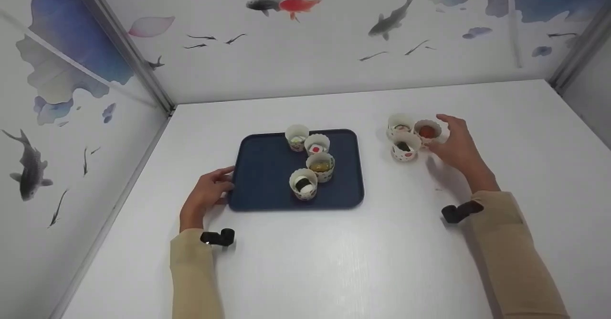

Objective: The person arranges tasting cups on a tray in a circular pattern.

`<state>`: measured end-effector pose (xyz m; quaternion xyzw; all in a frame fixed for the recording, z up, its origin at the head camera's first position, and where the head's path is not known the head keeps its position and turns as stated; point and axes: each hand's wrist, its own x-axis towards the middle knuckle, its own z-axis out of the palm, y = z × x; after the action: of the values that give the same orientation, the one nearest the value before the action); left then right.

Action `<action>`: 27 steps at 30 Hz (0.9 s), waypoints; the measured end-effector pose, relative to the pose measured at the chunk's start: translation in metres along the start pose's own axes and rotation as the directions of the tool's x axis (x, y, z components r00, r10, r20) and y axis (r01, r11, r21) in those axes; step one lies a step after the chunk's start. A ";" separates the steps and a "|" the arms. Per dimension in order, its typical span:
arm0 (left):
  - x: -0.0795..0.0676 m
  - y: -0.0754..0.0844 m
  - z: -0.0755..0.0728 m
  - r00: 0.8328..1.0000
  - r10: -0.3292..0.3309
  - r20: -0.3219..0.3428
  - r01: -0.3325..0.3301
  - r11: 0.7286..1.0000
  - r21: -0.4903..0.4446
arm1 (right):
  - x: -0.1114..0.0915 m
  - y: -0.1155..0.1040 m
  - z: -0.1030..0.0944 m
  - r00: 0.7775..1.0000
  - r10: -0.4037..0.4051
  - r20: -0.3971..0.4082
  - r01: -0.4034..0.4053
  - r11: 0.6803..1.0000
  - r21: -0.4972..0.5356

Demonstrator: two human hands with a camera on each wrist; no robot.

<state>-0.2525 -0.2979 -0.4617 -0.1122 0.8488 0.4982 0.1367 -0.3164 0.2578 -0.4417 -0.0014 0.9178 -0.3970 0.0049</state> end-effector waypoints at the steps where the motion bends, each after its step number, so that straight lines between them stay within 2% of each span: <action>1: 0.000 0.000 0.000 1.000 -0.001 -0.003 0.001 1.000 -0.002 | 0.000 0.001 0.000 1.000 0.008 0.014 -0.008 1.000 0.005; 6: 0.001 0.001 0.001 1.000 -0.001 -0.002 0.001 1.000 -0.009 | 0.002 0.005 0.000 0.995 0.066 0.080 -0.071 0.995 0.067; 10: 0.001 0.001 0.000 1.000 -0.008 -0.005 0.007 1.000 -0.011 | 0.003 0.005 0.001 0.991 0.089 0.099 -0.100 0.989 0.110; 20: 0.000 0.000 0.000 1.000 0.000 -0.010 0.000 1.000 0.007 | 0.003 0.012 0.002 0.984 0.055 0.171 -0.079 0.988 0.134; 27: -0.002 0.003 0.000 1.000 -0.016 -0.007 0.016 1.000 0.000 | 0.004 0.012 0.005 0.990 0.048 0.135 -0.064 0.991 0.121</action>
<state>-0.2517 -0.2961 -0.4592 -0.1205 0.8485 0.4966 0.1378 -0.3203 0.2621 -0.4540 -0.0015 0.8885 -0.4524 0.0766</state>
